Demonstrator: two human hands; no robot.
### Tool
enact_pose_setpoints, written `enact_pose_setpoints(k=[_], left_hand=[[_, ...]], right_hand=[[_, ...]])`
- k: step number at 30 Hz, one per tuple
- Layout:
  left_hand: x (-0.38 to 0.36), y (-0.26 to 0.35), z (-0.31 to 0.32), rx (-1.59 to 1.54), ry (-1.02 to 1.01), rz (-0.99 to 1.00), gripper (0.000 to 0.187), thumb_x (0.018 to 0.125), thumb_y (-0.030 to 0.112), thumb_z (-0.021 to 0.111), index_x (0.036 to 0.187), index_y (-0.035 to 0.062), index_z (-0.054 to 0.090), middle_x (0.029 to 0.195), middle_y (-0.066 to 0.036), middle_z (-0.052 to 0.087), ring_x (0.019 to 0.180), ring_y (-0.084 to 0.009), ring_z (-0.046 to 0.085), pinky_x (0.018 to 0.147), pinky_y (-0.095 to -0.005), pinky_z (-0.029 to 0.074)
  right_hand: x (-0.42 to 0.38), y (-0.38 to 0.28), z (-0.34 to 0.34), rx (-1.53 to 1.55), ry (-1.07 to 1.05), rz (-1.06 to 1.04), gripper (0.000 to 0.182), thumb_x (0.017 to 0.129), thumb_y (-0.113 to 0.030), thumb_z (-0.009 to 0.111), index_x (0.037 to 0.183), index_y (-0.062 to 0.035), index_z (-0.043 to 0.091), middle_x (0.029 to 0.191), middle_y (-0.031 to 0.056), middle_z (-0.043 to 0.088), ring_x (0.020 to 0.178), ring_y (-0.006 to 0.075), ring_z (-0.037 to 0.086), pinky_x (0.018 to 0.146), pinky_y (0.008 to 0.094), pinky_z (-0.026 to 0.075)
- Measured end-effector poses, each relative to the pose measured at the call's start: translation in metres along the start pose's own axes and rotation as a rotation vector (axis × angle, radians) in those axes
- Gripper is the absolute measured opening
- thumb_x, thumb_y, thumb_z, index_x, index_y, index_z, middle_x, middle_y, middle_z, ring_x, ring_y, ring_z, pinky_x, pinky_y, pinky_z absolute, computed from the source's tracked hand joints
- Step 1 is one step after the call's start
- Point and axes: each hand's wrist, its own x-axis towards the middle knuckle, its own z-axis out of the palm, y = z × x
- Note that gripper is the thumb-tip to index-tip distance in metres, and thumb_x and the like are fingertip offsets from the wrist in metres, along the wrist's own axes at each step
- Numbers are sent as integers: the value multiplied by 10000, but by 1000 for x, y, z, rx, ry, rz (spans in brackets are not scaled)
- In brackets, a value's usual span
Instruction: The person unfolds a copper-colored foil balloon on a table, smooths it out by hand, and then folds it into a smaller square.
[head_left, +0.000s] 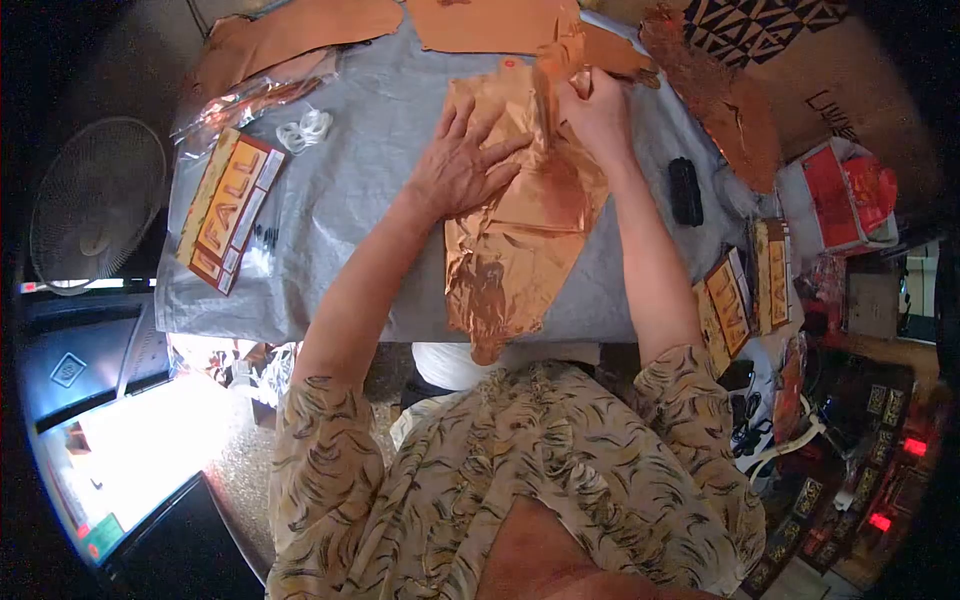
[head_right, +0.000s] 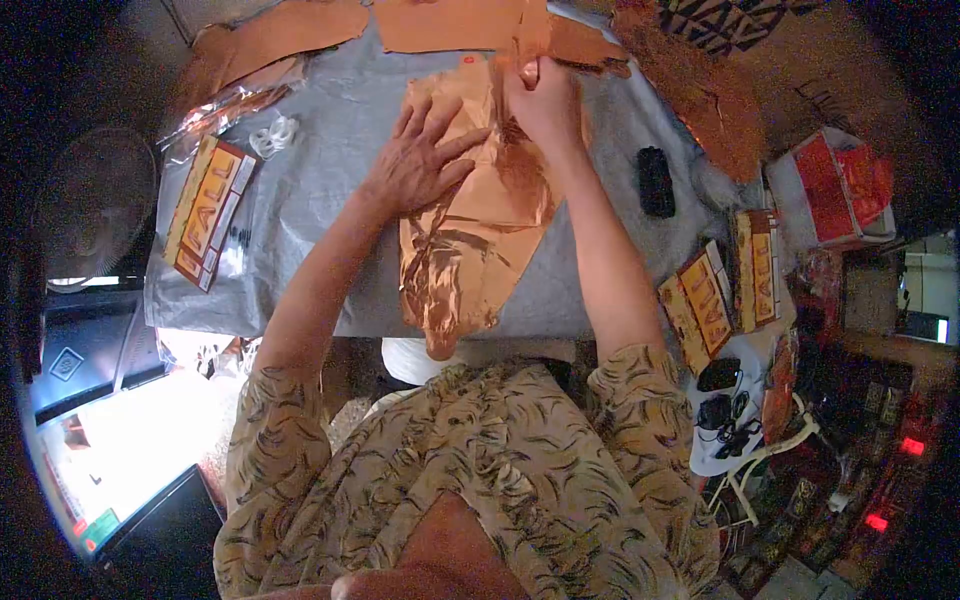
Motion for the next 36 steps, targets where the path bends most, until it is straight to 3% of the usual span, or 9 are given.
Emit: enact_pose_setpoints(k=[4, 8, 11, 15, 18, 20, 23, 26, 36], left_hand=[[-1, 0, 0, -11, -3, 8, 473, 1009, 520, 515, 1461, 389, 559, 1547, -84, 473, 1440, -489, 334, 1217, -586, 241], [-5, -3, 7, 33, -12, 41, 469, 1012, 531, 492, 1451, 384, 567, 1530, -61, 500, 1444, -482, 331, 1223, -586, 225], [-4, -1, 2, -17, -15, -27, 487, 1019, 507, 484, 1460, 317, 563, 1533, -96, 499, 1439, -466, 354, 1230, -589, 195], [-3, -1, 4, 1, -14, -16, 461, 1010, 556, 468, 1405, 368, 615, 1514, -51, 518, 1455, -474, 324, 1236, -595, 195], [-2, -3, 2, -27, 78, 19, 460, 1011, 553, 466, 1384, 351, 642, 1505, -57, 525, 1463, -455, 323, 1247, -599, 166], [-1, -3, 4, -41, 128, 41, 461, 1011, 551, 465, 1375, 342, 654, 1501, -61, 529, 1467, -443, 323, 1253, -601, 150], [-1, -1, 3, -34, 46, 13, 481, 1011, 546, 465, 1415, 336, 621, 1509, -63, 520, 1480, -415, 313, 1262, -601, 118], [-2, 1, -3, -48, 67, 9, 488, 1013, 460, 510, 1441, 240, 590, 1517, -97, 499, 1483, -368, 334, 1265, -557, 140], [-2, -3, 3, 8, -7, 4, 479, 1020, 544, 448, 1435, 352, 588, 1447, -64, 550, 1407, -401, 392, 1232, -583, 184]], right_hand=[[7, -8, 30, -111, -34, 12, 313, 879, -246, 693, 964, 54, 670, 881, 233, 739, 882, 314, 755, 768, 411, 571], [4, -27, 44, -326, -90, -19, 334, 889, -272, 683, 961, 54, 669, 893, 255, 731, 890, 322, 753, 764, 416, 568], [2, -28, 50, -196, -216, -85, 325, 939, -248, 640, 1031, 62, 670, 937, 221, 752, 914, 318, 751, 787, 426, 573], [-22, 17, 26, 511, -401, 109, 327, 1054, -138, 500, 1313, 20, 620, 1182, 140, 736, 1071, 262, 719, 898, 414, 573], [-45, 59, 7, 237, -196, -185, 420, 1063, -192, 498, 1451, -36, 546, 1436, 181, 600, 1323, 283, 587, 1101, 455, 449], [-61, 77, 2, -528, -197, -407, 517, 1063, -288, 503, 1538, -90, 464, 1598, 171, 428, 1501, 341, 363, 1231, 539, 219], [-83, 76, 12, -546, -222, -395, 588, 1053, -389, 500, 1576, -138, 406, 1655, 149, 328, 1537, 392, 252, 1236, 609, 89], [-86, 68, 17, -579, -233, -372, 641, 1053, -474, 479, 1608, -182, 347, 1675, 134, 288, 1549, 387, 224, 1228, 639, 71], [-88, 61, 22, -529, -283, -366, 681, 1050, -524, 456, 1636, -224, 284, 1682, 131, 277, 1556, 393, 206, 1222, 660, 63]])
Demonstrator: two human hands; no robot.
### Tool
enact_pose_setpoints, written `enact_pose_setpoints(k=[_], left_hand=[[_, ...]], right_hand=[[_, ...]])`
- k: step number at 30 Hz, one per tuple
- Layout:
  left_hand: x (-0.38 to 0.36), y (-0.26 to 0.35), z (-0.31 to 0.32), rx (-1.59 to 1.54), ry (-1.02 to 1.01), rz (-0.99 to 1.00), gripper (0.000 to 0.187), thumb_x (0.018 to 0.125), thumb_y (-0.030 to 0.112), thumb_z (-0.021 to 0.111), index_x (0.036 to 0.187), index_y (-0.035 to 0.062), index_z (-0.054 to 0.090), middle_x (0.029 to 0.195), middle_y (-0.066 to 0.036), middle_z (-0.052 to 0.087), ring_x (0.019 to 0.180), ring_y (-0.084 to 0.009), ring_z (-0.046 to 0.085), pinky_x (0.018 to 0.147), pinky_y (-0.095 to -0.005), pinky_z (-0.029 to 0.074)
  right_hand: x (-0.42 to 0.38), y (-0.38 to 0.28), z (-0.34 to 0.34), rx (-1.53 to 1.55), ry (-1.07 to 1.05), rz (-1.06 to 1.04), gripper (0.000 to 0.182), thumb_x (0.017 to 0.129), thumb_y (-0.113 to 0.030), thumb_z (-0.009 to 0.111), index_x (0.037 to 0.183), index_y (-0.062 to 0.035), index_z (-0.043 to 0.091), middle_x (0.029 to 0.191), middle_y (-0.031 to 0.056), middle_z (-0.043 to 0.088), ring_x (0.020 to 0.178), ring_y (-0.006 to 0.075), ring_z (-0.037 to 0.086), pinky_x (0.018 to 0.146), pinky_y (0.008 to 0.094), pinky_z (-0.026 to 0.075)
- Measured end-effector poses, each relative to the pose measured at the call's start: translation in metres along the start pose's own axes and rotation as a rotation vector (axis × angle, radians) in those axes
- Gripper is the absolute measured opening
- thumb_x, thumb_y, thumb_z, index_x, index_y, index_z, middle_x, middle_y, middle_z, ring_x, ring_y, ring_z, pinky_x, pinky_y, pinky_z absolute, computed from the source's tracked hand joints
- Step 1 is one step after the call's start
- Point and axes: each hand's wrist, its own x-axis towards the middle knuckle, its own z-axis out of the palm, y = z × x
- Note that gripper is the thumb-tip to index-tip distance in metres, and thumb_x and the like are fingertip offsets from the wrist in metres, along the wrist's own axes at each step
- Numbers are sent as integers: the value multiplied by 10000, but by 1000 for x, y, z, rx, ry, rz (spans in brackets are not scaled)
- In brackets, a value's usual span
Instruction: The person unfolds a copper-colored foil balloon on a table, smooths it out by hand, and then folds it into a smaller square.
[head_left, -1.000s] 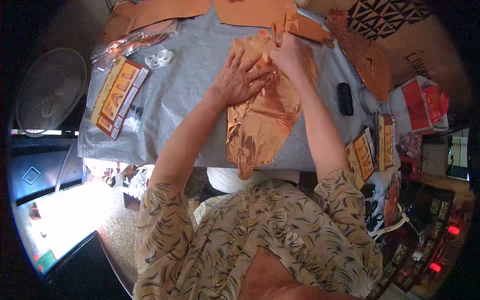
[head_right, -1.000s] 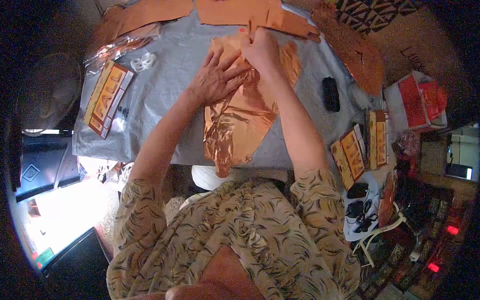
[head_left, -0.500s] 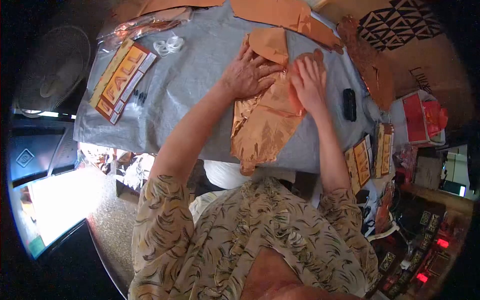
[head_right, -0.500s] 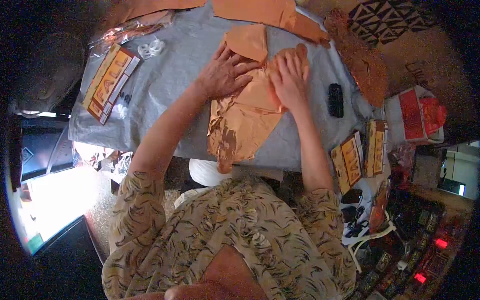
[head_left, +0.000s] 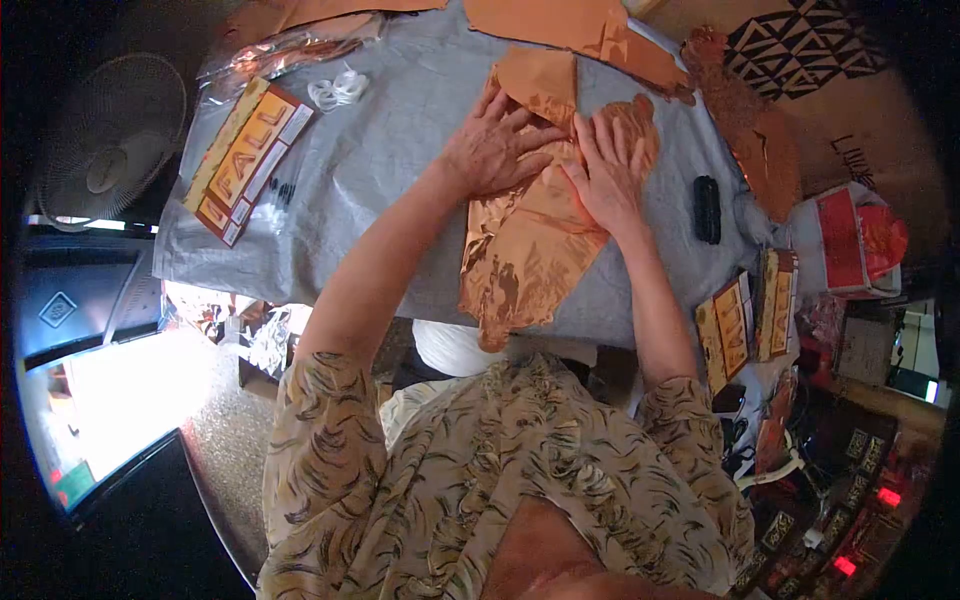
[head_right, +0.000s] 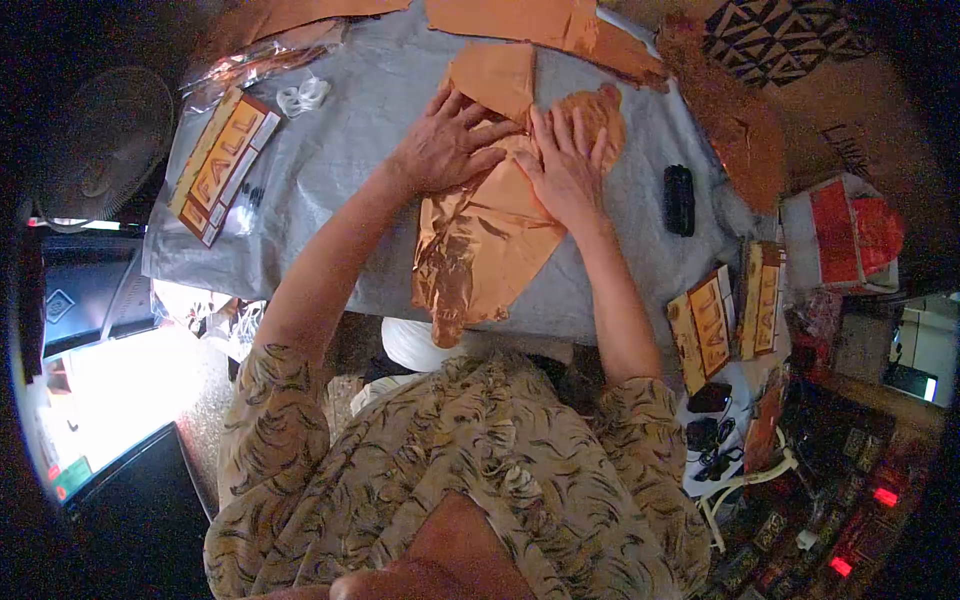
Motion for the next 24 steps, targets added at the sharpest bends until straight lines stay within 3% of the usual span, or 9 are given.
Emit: enact_pose_setpoints(k=[8, 13, 17, 24], left_hand=[[0, 0, -1, 18, 41, 21, 476, 1029, 564, 426, 1428, 363, 590, 1430, -65, 558, 1392, -415, 407, 1231, -577, 199], [-2, -2, 0, 41, -105, 52, 497, 1027, 577, 420, 1451, 362, 567, 1438, -71, 561, 1375, -440, 431, 1228, -582, 206], [-2, 0, 2, 17, -50, 0, 513, 1025, 581, 422, 1459, 346, 562, 1416, -80, 584, 1373, -447, 432, 1227, -579, 213], [0, 0, 4, -23, -14, -46, 626, 1002, 614, 453, 1466, 202, 528, 1447, -110, 577, 1424, -456, 389, 1239, -552, 213]], right_hand=[[3, -6, -9, -36, -56, -7, 682, 1051, -535, 441, 1639, -232, 276, 1686, 127, 270, 1559, 380, 206, 1221, 663, 68], [3, 1, -4, -51, -34, -49, 708, 1030, -566, 468, 1632, -234, 299, 1675, 122, 293, 1548, 391, 230, 1222, 660, 62], [2, 5, -4, -67, -29, -80, 706, 1030, -556, 472, 1632, -230, 299, 1673, 120, 296, 1544, 389, 242, 1220, 669, 67], [3, -1, -14, -85, -74, -90, 682, 1034, -457, 527, 1639, -254, 287, 1697, 87, 258, 1566, 360, 194, 1219, 668, 65]])
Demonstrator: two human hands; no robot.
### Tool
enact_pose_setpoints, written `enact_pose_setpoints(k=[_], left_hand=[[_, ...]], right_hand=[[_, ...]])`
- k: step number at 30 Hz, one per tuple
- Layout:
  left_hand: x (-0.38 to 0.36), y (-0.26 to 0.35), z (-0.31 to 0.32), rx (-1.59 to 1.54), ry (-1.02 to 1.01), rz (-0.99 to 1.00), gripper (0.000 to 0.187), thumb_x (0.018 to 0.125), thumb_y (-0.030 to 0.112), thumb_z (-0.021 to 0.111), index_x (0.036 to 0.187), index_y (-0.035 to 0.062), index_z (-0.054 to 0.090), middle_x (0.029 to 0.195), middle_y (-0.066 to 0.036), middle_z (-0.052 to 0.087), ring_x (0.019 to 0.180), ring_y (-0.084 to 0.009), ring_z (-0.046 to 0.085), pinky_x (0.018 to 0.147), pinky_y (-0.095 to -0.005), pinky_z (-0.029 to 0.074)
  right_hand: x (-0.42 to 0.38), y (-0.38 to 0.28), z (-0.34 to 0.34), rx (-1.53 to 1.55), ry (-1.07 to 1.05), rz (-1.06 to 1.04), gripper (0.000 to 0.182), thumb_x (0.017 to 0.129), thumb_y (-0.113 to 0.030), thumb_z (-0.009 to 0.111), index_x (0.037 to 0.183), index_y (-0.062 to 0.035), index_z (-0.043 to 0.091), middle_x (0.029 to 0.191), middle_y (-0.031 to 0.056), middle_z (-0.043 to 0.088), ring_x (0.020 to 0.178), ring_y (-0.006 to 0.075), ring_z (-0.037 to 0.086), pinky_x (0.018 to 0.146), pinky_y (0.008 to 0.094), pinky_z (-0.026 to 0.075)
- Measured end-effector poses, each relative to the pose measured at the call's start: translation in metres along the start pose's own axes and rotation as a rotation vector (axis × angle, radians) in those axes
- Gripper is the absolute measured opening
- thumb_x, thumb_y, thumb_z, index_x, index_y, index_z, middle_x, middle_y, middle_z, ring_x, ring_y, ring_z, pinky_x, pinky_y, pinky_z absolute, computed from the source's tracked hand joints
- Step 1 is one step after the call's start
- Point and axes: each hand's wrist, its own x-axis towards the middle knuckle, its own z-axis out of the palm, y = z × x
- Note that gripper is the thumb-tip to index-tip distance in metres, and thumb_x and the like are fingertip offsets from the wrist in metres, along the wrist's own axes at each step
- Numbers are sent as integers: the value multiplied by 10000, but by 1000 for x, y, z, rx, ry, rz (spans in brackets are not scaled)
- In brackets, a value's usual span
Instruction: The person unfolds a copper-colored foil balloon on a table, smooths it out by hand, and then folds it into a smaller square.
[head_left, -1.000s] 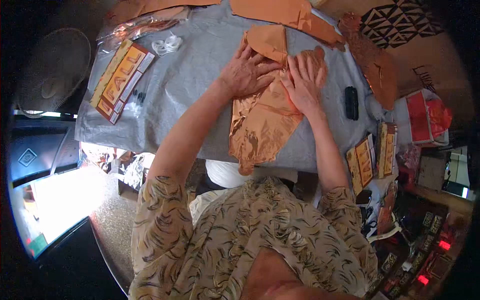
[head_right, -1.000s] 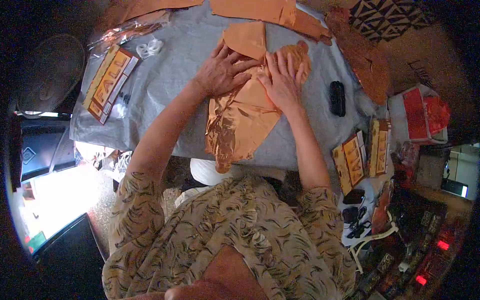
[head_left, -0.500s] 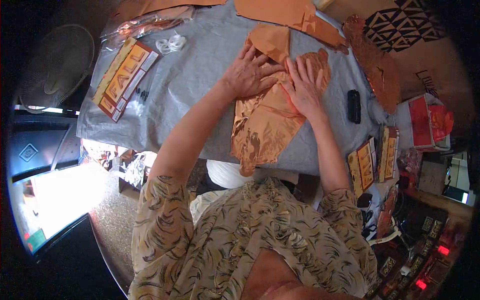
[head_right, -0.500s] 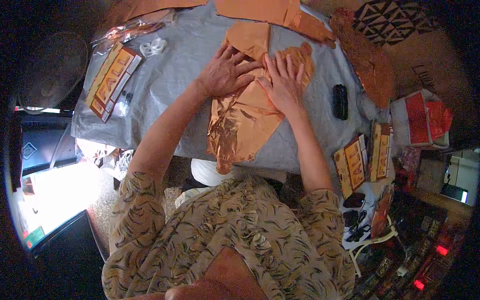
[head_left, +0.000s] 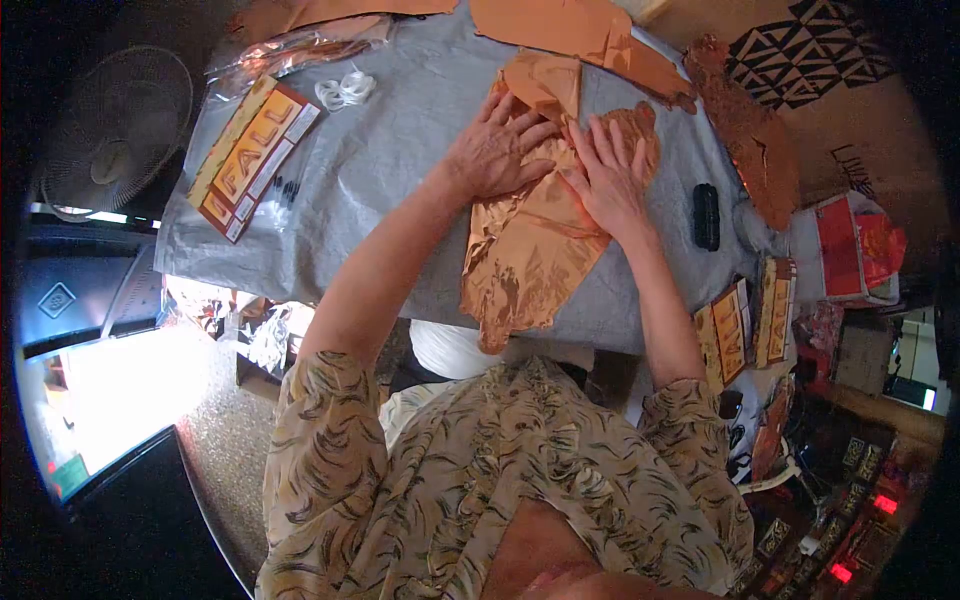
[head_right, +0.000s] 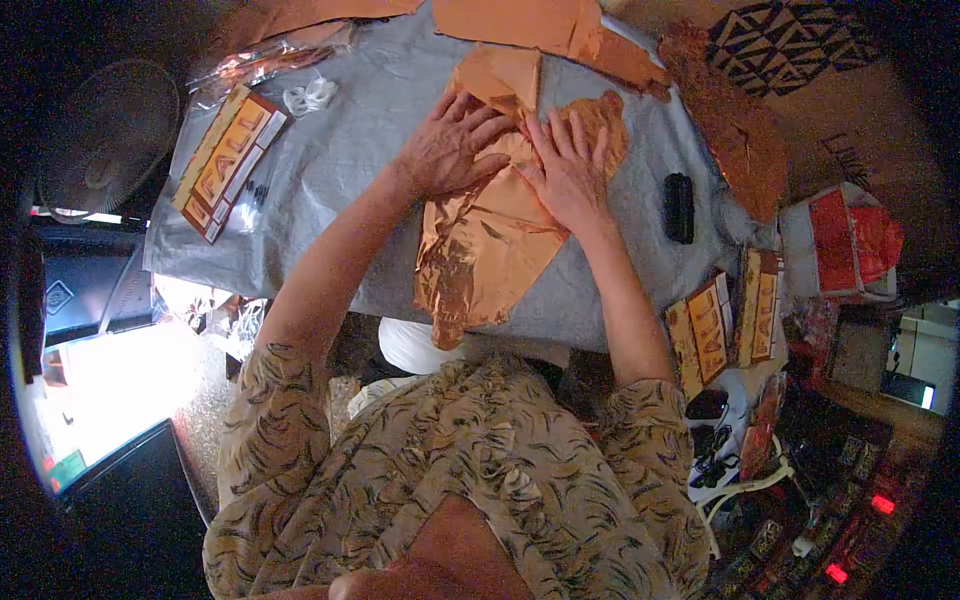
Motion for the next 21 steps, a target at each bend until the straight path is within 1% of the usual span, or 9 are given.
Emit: enact_pose_setpoints(k=[1, 5, 7, 14, 16, 17, 19, 20, 21], left_hand=[[0, 0, 1, -13, -6, -18, 644, 998, 620, 459, 1457, 174, 528, 1462, -114, 567, 1441, -459, 371, 1243, -548, 208], [-2, 3, -1, 47, -40, -53, 662, 1000, 624, 455, 1451, 146, 530, 1478, -121, 555, 1457, -467, 347, 1248, -544, 201], [-1, 3, -7, -53, -29, -22, 639, 1011, 522, 512, 1482, 94, 463, 1480, -158, 531, 1427, -452, 394, 1263, -524, 182], [0, -1, -4, -31, -30, -13, 678, 1001, 511, 528, 1503, 68, 420, 1487, -175, 518, 1437, -470, 371, 1256, -534, 191], [1, -9, 2, -117, -140, -69, 663, 1005, 441, 541, 1527, 63, 385, 1532, -174, 470, 1468, -467, 322, 1248, -540, 209], [2, -14, 5, -111, -138, -63, 663, 1005, 441, 541, 1527, 63, 385, 1532, -174, 470, 1468, -467, 322, 1248, -540, 209], [6, -19, 2, -224, 47, -197, 673, 1016, 448, 545, 1535, 46, 401, 1591, -176, 423, 1503, -462, 287, 1246, -532, 234], [6, -20, 1, -222, 45, -187, 673, 1016, 448, 545, 1535, 46, 401, 1591, -176, 423, 1503, -462, 287, 1246, -532, 234], [5, -16, -5, -178, 143, -192, 648, 1007, 364, 562, 1539, 35, 392, 1607, -176, 396, 1503, -448, 295, 1243, -515, 253]], right_hand=[[0, 0, 1, 2, 2, -1, 682, 1034, -457, 527, 1639, -254, 287, 1697, 87, 258, 1566, 360, 194, 1219, 668, 65], [1, 0, 1, -17, 8, -30, 658, 1036, -447, 522, 1631, -267, 306, 1685, 84, 283, 1560, 357, 214, 1218, 670, 76], [1, 1, 1, -23, 7, -34, 647, 1038, -443, 520, 1628, -274, 315, 1682, 82, 288, 1558, 355, 220, 1218, 670, 81], [1, 6, 5, -23, -6, -25, 612, 1035, -423, 531, 1611, -318, 352, 1689, 75, 274, 1560, 349, 219, 1223, 666, 90], [3, 6, 2, -42, 1, -31, 610, 1034, -423, 533, 1609, -320, 356, 1691, 75, 271, 1560, 349, 219, 1224, 665, 89], [2, 5, 2, -25, -9, -19, 610, 1033, -430, 534, 1608, -319, 359, 1689, 76, 276, 1560, 346, 218, 1225, 663, 86], [2, 4, 2, -9, -12, 0, 610, 1033, -437, 535, 1606, -318, 362, 1687, 78, 281, 1560, 343, 218, 1226, 662, 84], [2, 4, 4, -11, -2, -4, 604, 1035, -451, 528, 1603, -313, 372, 1684, 81, 288, 1561, 339, 217, 1226, 661, 82], [2, 5, 6, -13, 7, -7, 600, 1038, -465, 521, 1599, -307, 381, 1680, 85, 296, 1562, 335, 216, 1227, 660, 81]])
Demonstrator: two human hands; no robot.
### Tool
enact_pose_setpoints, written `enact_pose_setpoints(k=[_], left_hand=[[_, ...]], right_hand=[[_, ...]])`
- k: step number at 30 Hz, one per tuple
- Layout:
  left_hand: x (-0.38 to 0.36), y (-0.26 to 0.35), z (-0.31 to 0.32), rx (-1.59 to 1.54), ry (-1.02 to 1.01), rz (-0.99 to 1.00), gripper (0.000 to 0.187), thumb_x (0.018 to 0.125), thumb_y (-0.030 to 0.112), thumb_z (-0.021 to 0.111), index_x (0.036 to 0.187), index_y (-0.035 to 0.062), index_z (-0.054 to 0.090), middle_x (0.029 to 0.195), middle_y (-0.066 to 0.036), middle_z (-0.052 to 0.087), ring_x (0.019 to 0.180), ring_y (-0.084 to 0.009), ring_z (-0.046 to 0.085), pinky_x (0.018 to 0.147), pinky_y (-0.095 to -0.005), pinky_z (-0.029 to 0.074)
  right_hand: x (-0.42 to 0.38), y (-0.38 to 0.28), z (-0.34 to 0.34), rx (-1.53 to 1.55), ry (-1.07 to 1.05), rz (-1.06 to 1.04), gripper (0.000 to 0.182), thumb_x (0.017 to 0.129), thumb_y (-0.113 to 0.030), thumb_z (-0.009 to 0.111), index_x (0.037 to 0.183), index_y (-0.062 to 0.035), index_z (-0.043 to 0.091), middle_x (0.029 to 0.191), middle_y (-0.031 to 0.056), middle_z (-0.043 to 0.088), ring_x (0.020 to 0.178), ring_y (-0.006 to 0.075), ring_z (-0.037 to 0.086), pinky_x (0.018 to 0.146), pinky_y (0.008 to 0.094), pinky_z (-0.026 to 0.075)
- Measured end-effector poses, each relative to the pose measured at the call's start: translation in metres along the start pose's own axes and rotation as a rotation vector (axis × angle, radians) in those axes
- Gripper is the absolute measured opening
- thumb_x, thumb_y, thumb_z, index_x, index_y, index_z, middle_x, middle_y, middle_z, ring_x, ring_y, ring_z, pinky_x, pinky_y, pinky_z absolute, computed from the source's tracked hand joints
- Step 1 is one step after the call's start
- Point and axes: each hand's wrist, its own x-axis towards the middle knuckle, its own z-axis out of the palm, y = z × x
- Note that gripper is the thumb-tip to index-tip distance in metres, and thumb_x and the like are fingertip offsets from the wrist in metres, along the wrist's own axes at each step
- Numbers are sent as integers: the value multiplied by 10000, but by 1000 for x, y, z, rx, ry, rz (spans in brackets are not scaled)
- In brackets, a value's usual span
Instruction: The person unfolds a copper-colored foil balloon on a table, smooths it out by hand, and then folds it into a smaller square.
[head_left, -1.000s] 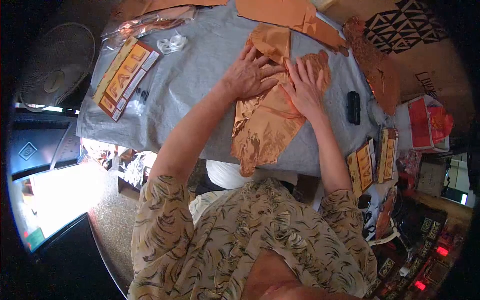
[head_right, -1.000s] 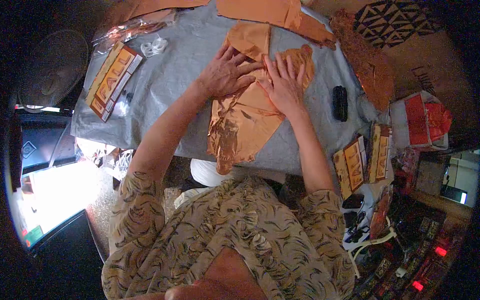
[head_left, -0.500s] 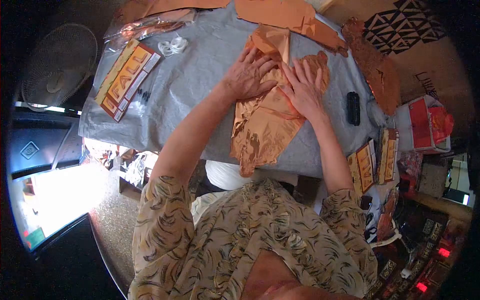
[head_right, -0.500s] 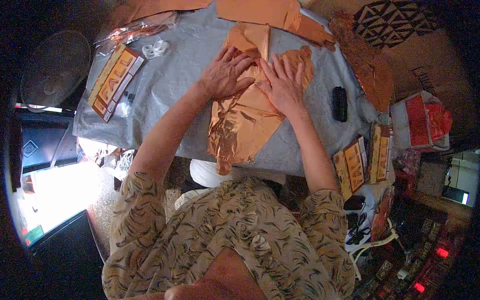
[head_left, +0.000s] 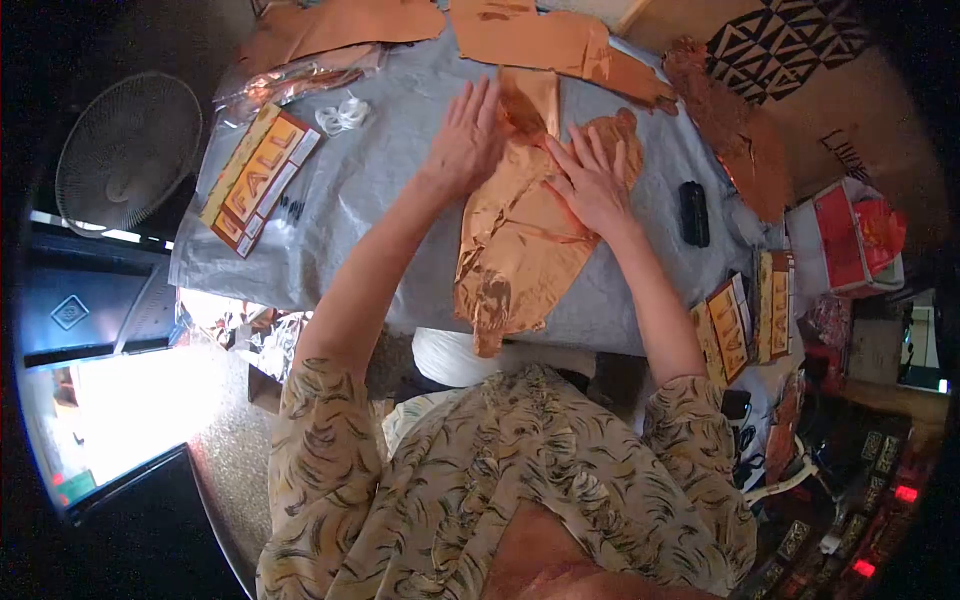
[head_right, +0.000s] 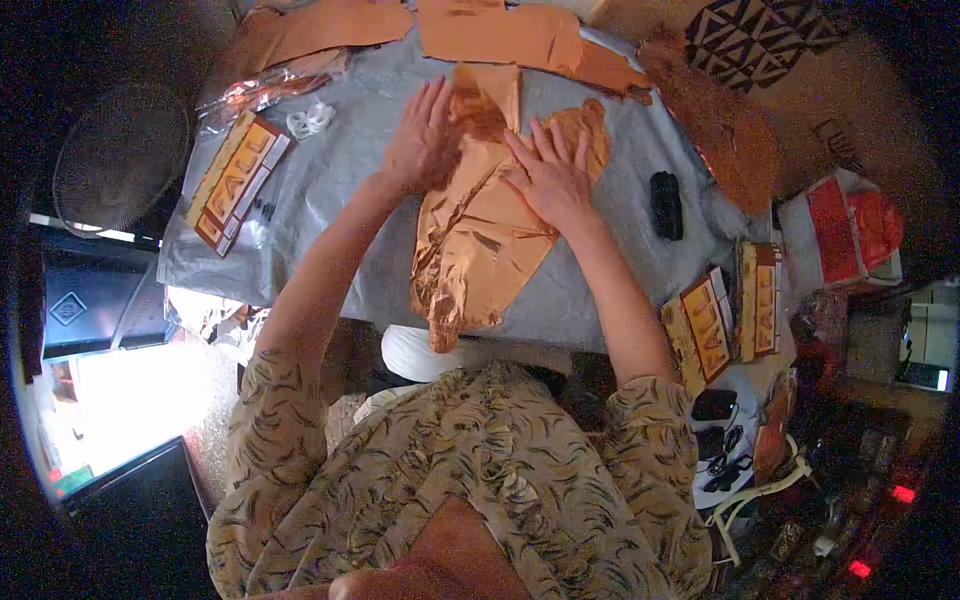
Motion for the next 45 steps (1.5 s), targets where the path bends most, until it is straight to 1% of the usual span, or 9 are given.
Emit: enact_pose_setpoints(k=[2, 5, 11, 17, 26, 28, 32, 39, 45], left_hand=[[0, 12, -7, 32, 98, 9, 631, 998, 281, 578, 1542, 25, 384, 1624, -177, 369, 1504, -433, 304, 1240, -497, 272], [-2, 47, -13, 15, -119, 210, 506, 949, 99, 600, 1440, 39, 491, 1537, -137, 464, 1453, -342, 413, 1174, -416, 390], [-6, 46, 13, -125, -89, 170, 401, 946, 101, 630, 1327, 9, 546, 1311, -175, 582, 1243, -368, 565, 1070, -435, 472], [-6, 45, 11, -161, -28, 175, 364, 960, 95, 619, 1299, -22, 552, 1276, -202, 586, 1168, -395, 583, 1032, -452, 485], [-8, 45, 12, -65, -90, 158, 384, 916, 119, 602, 1277, -12, 582, 1287, -184, 570, 1218, -384, 542, 1085, -448, 438], [-7, 46, 10, -93, -93, 153, 374, 920, 121, 596, 1270, -10, 587, 1274, -178, 570, 1209, -379, 543, 1078, -444, 440], [-6, 45, 7, -133, -104, 154, 354, 925, 123, 587, 1256, -3, 598, 1237, -166, 573, 1182, -360, 549, 1048, -435, 451], [-8, 46, 6, -126, -97, 133, 335, 944, 137, 572, 1253, 10, 602, 1237, -144, 580, 1189, -334, 551, 1054, -427, 437], [-11, 43, 13, 3, -123, 119, 355, 1007, 211, 514, 1313, 49, 593, 1321, -111, 570, 1295, -295, 523, 1188, -521, 310]], right_hand=[[0, 3, 3, 12, 13, -5, 586, 1047, -495, 489, 1591, -293, 402, 1672, 92, 311, 1560, 328, 221, 1226, 659, 79], [3, 4, 8, 12, 58, -27, 591, 1021, -546, 496, 1539, -261, 492, 1636, 125, 374, 1537, 353, 271, 1206, 693, 90], [4, 2, -3, -24, -43, 12, 553, 1049, -504, 474, 1545, -261, 487, 1665, 90, 319, 1556, 323, 224, 1230, 651, 58], [2, 2, 7, 45, 42, -1, 568, 1040, -539, 462, 1528, -253, 514, 1658, 117, 334, 1558, 329, 222, 1220, 669, 50], [22, 15, 17, 169, 24, 99, 473, 1072, -450, 437, 1497, -277, 553, 1671, 133, 294, 1550, 355, 224, 1214, 672, 60], [32, 18, 15, 207, -14, 171, 523, 1093, -542, 290, 1518, -341, 519, 1687, 114, 262, 1552, 392, 196, 1227, 644, 67], [58, 29, 19, 178, 13, 187, 538, 1086, -570, 267, 1506, -359, 529, 1681, 128, 276, 1540, 403, 223, 1224, 652, 69], [101, 47, 39, 129, 63, 217, 530, 1059, -570, 322, 1525, -384, 494, 1690, 122, 266, 1551, 407, 206, 1196, 707, 78], [116, 55, 53, -8, 171, 155, 497, 1049, -521, 446, 1522, -378, 498, 1677, 125, 290, 1539, 408, 236, 1187, 718, 113]])
